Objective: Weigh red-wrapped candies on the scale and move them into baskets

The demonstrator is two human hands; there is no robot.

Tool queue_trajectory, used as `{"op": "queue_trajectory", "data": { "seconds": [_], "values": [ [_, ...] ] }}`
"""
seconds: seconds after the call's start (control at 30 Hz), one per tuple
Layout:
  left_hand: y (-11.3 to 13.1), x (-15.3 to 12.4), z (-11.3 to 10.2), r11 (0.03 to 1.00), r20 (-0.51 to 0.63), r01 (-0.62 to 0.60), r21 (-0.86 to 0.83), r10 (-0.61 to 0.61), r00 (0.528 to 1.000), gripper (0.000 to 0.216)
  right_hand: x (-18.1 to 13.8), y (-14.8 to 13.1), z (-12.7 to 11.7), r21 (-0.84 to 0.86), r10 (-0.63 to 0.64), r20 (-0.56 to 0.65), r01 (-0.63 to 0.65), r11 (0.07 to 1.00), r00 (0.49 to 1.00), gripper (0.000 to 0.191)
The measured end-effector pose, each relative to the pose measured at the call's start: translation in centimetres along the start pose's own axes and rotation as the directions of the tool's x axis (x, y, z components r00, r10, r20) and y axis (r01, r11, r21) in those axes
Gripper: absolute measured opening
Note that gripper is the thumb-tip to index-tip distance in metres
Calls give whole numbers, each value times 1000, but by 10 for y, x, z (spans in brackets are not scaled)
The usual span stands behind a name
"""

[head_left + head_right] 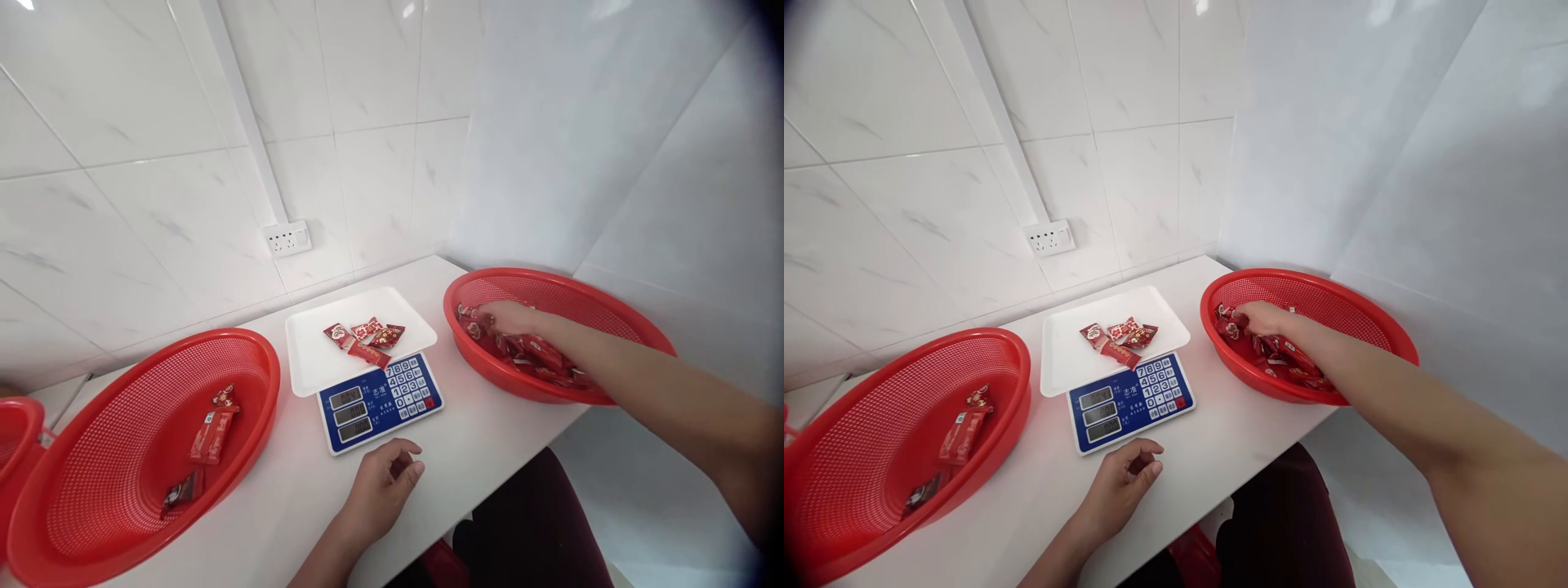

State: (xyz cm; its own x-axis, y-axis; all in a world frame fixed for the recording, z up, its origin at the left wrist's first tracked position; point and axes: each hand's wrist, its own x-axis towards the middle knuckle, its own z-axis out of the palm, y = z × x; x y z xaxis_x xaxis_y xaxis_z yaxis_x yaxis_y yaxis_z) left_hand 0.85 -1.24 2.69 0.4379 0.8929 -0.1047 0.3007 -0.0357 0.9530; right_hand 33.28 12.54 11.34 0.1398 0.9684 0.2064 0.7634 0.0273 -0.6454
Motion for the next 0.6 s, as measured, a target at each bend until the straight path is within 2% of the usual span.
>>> {"op": "queue_trajectory", "data": {
  "seconds": [0.07,0.13,0.27,0.4,0.5,0.6],
  "values": [
    [1,0,0,1000,6,3,-4,-3,1000,32,1,-2,-15,31,10,115,-13,999,993,6],
    [1,0,0,1000,13,9,-4,-9,1000,31,0,-3,-28,67,31,169,-42,997,985,11],
    [1,0,1,1000,25,16,0,-16,1000,30,-7,-1,-40,161,82,188,-113,980,979,19],
    [0,0,1,999,28,22,-31,-21,999,32,-9,-4,-47,245,130,178,-172,954,976,17],
    [-1,1,1,989,39,35,-144,-29,999,39,-15,-16,-49,442,157,165,-216,871,974,14],
    [-1,0,1,922,87,61,-382,-30,996,47,-36,-35,-36,620,114,218,-228,750,969,21]
  ]
}}
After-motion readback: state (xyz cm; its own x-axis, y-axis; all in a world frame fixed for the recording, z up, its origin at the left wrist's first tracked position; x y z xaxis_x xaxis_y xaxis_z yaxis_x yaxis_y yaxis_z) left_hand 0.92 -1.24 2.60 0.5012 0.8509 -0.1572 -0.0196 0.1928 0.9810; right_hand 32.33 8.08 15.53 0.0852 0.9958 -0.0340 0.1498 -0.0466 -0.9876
